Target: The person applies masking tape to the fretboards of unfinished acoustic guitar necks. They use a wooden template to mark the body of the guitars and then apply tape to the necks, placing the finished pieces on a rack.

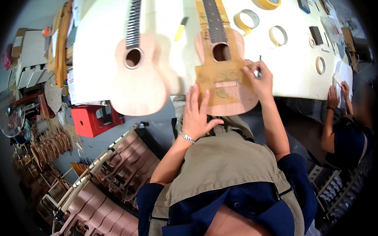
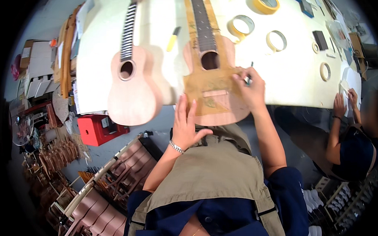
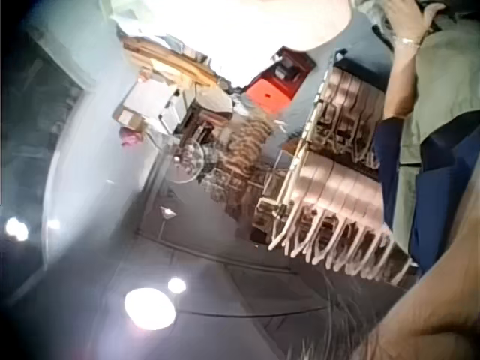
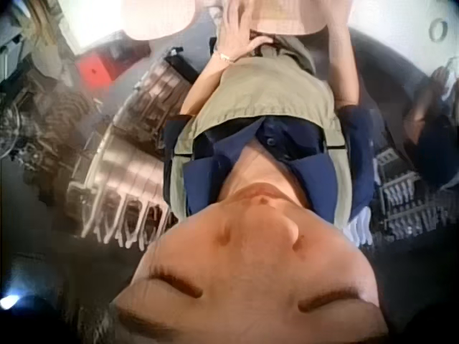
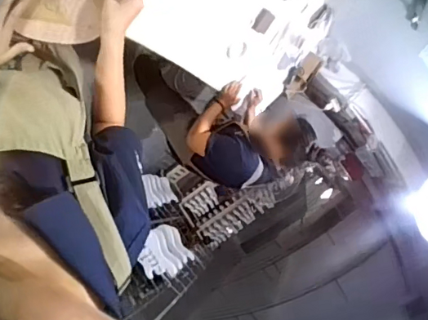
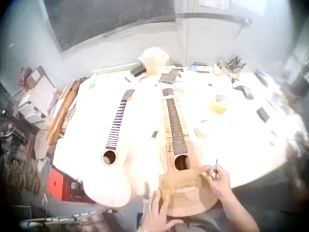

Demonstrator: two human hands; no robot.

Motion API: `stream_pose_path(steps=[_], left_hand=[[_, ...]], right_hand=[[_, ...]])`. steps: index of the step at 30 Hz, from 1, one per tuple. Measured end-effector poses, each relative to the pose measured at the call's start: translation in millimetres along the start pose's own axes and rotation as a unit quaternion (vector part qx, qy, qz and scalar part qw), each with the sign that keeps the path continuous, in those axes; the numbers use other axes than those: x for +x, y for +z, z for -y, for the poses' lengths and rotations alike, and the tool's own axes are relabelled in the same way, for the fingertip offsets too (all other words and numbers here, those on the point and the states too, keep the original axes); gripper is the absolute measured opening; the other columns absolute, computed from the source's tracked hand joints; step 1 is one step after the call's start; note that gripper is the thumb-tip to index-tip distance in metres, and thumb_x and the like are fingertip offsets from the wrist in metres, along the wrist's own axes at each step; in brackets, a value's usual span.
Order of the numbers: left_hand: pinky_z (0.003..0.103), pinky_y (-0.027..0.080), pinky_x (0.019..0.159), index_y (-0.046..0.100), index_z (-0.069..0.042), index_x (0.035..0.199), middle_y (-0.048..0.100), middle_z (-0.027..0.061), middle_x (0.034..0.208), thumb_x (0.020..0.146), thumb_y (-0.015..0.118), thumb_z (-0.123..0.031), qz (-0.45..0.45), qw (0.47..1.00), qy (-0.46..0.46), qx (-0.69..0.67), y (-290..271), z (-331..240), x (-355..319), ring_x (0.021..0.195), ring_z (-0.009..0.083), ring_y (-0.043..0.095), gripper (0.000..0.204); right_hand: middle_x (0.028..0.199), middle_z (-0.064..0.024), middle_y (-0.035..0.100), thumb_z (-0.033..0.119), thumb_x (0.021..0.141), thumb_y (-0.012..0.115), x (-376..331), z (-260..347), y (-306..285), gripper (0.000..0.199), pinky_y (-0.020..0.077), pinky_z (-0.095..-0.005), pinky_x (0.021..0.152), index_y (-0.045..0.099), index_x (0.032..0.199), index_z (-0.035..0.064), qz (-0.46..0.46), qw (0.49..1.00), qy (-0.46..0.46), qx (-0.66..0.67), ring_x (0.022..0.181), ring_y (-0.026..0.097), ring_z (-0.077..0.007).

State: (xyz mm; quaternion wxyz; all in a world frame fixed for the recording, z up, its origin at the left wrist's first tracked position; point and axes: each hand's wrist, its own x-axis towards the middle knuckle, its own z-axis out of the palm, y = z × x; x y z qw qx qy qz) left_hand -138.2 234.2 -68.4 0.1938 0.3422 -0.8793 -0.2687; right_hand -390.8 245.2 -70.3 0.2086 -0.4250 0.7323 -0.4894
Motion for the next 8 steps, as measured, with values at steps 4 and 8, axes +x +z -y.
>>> stream_pose_path(steps=[4, 8], left_hand=[[0.049, 0.026, 0.107, 0.035, 0.002, 0.136, 0.042, 0.0203, 0.136, 0.077, 0.064, -0.050, -0.073, 0.996, 0.028, 0.054, -80, 53, -7, 0.127, 0.0359, 0.038, 0.084], [0.046, 0.017, 0.110, 0.033, 0.005, 0.135, 0.039, 0.0165, 0.140, 0.090, 0.044, -0.050, -0.208, 0.961, -0.122, 0.134, -144, 158, -36, 0.133, 0.0375, 0.029, 0.071]], right_hand=[[0.075, 0.0009, 0.055, 0.002, 0.085, 0.063, 20, 38, -12, 0.032, 0.0374, -0.0168, 0.061, 0.037, 0.068, 0.0106, -0.035, 0.955, 0.121, 0.269, 0.070, 0.045, -0.0027], [0.079, 0.0023, 0.056, 0.004, 0.085, 0.063, 17, 70, 44, 0.030, 0.0392, -0.0180, 0.065, 0.038, 0.071, 0.0110, -0.030, 0.955, 0.096, 0.279, 0.070, 0.045, -0.0026]])
